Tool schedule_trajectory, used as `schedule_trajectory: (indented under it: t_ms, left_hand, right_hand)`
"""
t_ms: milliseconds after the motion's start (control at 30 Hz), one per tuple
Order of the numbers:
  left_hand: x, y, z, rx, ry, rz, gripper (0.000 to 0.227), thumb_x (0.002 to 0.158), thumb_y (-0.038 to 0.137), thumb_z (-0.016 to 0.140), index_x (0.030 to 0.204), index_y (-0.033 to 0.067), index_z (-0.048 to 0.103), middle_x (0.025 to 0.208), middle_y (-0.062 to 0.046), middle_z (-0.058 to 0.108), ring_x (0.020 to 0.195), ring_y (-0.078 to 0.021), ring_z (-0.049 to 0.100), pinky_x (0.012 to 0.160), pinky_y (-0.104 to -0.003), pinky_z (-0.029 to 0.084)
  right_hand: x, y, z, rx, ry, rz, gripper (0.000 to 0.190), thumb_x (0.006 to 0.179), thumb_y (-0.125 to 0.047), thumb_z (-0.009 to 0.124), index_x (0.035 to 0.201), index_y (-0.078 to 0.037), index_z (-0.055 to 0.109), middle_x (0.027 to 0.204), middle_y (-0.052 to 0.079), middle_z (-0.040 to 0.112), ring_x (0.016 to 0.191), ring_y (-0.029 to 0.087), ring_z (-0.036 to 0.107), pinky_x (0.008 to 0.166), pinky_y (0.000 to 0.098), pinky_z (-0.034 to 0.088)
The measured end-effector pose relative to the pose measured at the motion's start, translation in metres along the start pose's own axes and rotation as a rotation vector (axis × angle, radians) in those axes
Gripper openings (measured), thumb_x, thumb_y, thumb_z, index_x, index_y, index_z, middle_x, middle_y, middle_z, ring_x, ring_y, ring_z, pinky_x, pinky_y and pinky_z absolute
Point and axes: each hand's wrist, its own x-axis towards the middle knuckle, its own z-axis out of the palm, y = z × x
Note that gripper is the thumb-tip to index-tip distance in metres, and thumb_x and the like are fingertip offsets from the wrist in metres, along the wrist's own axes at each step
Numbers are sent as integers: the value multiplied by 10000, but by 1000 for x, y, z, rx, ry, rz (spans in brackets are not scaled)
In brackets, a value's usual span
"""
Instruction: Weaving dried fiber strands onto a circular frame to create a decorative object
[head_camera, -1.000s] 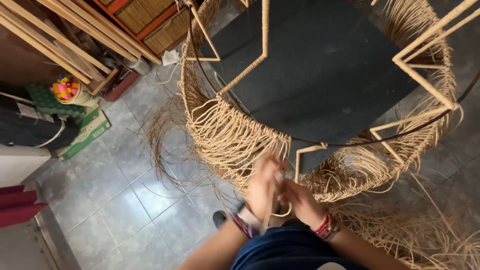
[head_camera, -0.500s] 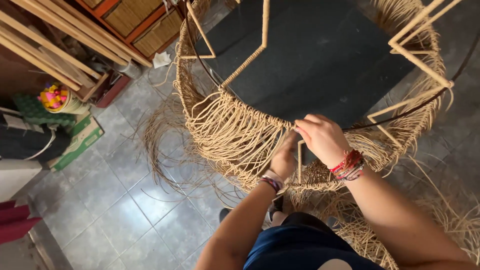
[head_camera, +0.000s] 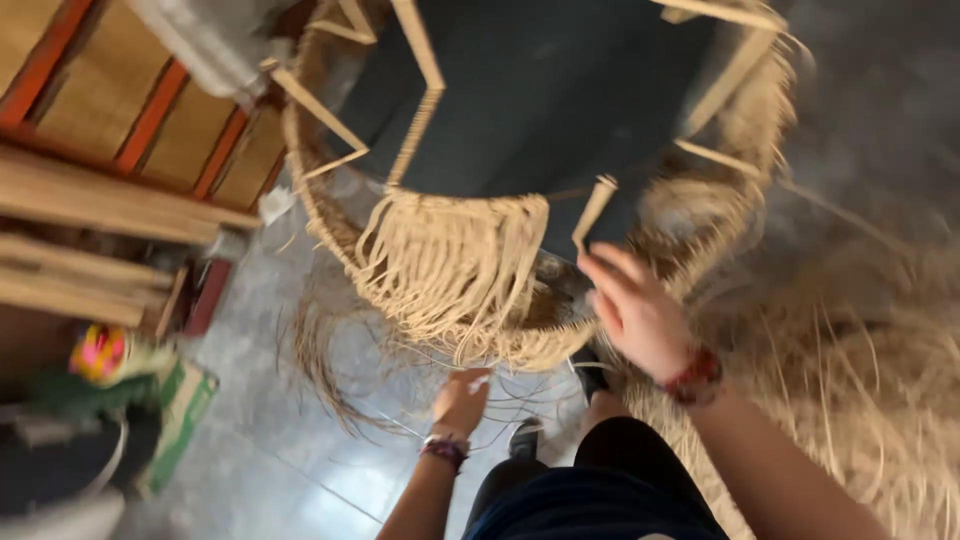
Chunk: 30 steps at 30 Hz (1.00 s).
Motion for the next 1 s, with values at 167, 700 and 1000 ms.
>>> schedule_trajectory:
  t_ms: [167,700,1000]
  left_hand:
    - [-27,-10,-55,154,567,377,288,710,315,843,925,481,748,1308,-28,623,1212,-289,623,1009,-411,520]
    - [-269,290,150,-503,-872,870,263,906,-13,553,1105,46,715,1061,-149,705,1032,-244,660,928,-386,538]
    - [-291,324,340,-529,-1033,489,244,1007,69,568,1166,45,752,1034,-102,753,1001,-164,692,885,-316,576]
  right_hand:
    - [-137,-60,-21,249,-22,498,444,910,-113,610,1338,-213,673,1376,109,600,1179,408,623,956,493,537]
    - [-365,-136,-110,204,756,1196,347,914,20,633,1233,-79,724,1169,152,742,1082,381,710,855,455,595]
    - [-539,-35,-97,189,813,1383,404,903,28,641,1290,-70,705,1188,187,719,1153,415,661,919,513,578]
